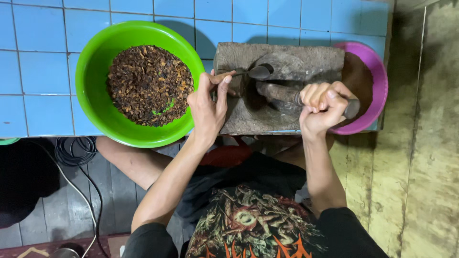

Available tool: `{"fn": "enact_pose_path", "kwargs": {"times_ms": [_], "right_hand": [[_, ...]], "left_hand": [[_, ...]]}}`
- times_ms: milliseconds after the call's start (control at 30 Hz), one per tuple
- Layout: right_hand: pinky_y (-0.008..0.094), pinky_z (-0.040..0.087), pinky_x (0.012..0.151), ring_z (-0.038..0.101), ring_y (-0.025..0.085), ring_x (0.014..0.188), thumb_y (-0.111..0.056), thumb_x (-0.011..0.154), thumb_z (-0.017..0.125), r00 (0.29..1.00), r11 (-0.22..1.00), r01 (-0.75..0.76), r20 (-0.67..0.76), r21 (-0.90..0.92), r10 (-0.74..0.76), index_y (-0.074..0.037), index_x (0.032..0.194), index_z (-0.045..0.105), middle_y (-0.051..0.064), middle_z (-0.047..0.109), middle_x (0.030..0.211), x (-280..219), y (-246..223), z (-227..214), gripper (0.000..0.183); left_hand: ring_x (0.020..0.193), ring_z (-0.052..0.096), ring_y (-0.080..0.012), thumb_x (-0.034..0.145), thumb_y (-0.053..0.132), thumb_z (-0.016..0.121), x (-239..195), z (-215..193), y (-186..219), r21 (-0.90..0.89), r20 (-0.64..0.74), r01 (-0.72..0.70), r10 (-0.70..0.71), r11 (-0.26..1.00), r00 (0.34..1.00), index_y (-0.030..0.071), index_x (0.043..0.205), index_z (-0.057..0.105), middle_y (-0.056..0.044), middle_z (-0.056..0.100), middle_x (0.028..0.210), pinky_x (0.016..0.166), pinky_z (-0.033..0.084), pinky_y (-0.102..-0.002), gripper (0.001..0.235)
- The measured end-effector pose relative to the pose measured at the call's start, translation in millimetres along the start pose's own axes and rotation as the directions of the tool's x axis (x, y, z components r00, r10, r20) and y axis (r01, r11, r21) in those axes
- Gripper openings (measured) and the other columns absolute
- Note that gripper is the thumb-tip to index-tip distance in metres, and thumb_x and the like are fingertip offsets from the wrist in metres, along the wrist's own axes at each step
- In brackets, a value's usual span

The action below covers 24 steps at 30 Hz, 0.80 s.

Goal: The person uses a pestle and mortar to grind dark brown material, likely spices or coffee beans. They repeatedly scoop the material from a green bowl into the mortar, grind it, and transfer the ground powder into a pink bowl.

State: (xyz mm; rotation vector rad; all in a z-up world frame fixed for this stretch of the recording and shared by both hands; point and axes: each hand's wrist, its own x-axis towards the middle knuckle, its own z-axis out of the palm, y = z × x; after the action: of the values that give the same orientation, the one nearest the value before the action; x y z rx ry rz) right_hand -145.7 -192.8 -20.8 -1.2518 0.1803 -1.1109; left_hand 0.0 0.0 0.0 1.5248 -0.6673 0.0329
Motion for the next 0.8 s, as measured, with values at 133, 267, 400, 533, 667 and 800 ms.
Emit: {"fn": "enact_pose_path", "kwargs": {"times_ms": [133,267,400,533,667,800], "right_hand": [[0.026,0.021,0.04,0.02,0.01,0.034,-0.027,0.092,0.042,1.0,0.999,-0.031,-0.005,0.014,0.031,-0.023,0.063,0.03,-0.004,0.02,0.04,8.8,-30.5,2.7,0.032],[0.03,0.018,0.041,0.017,0.011,0.035,-0.024,0.089,0.039,1.0,0.999,0.006,-0.028,-0.041,-0.008,-0.021,0.059,0.03,-0.004,0.02,0.043,10.9,-42.8,-0.8,0.031],[0.029,0.021,0.037,0.021,0.012,0.03,-0.022,0.09,0.045,1.0,0.999,0.005,-0.019,0.048,-0.004,-0.021,0.06,0.031,-0.003,0.023,0.037,3.4,9.6,-12.2,0.033],[0.029,0.023,0.037,0.024,0.011,0.03,-0.019,0.089,0.044,0.996,0.999,0.028,0.08,0.021,-0.029,-0.02,0.058,0.033,-0.004,0.026,0.037,4.4,-7.9,9.6,0.033],[0.027,0.024,0.037,0.025,0.011,0.03,-0.02,0.088,0.045,0.993,0.999,0.021,0.113,0.039,-0.025,-0.021,0.057,0.033,-0.004,0.029,0.037,3.3,-3.5,1.1,0.034],[0.025,0.026,0.036,0.026,0.009,0.03,-0.025,0.086,0.043,0.992,0.996,-0.031,0.122,0.088,0.02,-0.022,0.056,0.035,-0.006,0.029,0.037,5.3,-21.0,-2.3,0.032]], "left_hand": [[0.068,0.077,-0.0265,0.1,0.005,0.06,-0.5,-1.2,0.6,0.004,-0.004,0.0,0.0,1.0,1.0,0.003,0.09,0.057,-0.013,0.078,0.085,0.097,0.051,-0.052,0.01],[0.068,0.075,-0.0211,0.101,0.007,0.058,-1.7,1.3,-0.7,0.024,0.006,0.028,-0.028,0.999,1.0,0.003,0.091,0.053,-0.014,0.076,0.097,0.101,0.053,-0.047,0.011],[0.064,0.076,-0.0263,0.099,0.004,0.06,-1.4,2.2,-2.7,-0.001,-0.014,0.008,-0.008,1.0,1.0,0.002,0.09,0.057,-0.016,0.077,0.089,0.096,0.052,-0.055,0.01],[0.069,0.077,-0.0299,0.099,0.004,0.061,-0.9,2.3,2.8,0.016,-0.015,0.01,-0.01,1.0,1.0,0.002,0.089,0.059,-0.013,0.077,0.08,0.096,0.052,-0.053,0.01],[0.067,0.076,-0.0277,0.1,0.004,0.059,1.6,2.2,5.2,0.031,-0.01,0.017,-0.017,0.999,1.0,0.002,0.091,0.059,-0.011,0.077,0.078,0.097,0.053,-0.051,0.009],[0.065,0.076,-0.0225,0.1,0.004,0.059,-2.5,2.9,6.0,0.048,-0.029,0.068,-0.067,0.997,0.997,0.002,0.092,0.059,-0.014,0.078,0.09,0.097,0.053,-0.054,0.008]]}}
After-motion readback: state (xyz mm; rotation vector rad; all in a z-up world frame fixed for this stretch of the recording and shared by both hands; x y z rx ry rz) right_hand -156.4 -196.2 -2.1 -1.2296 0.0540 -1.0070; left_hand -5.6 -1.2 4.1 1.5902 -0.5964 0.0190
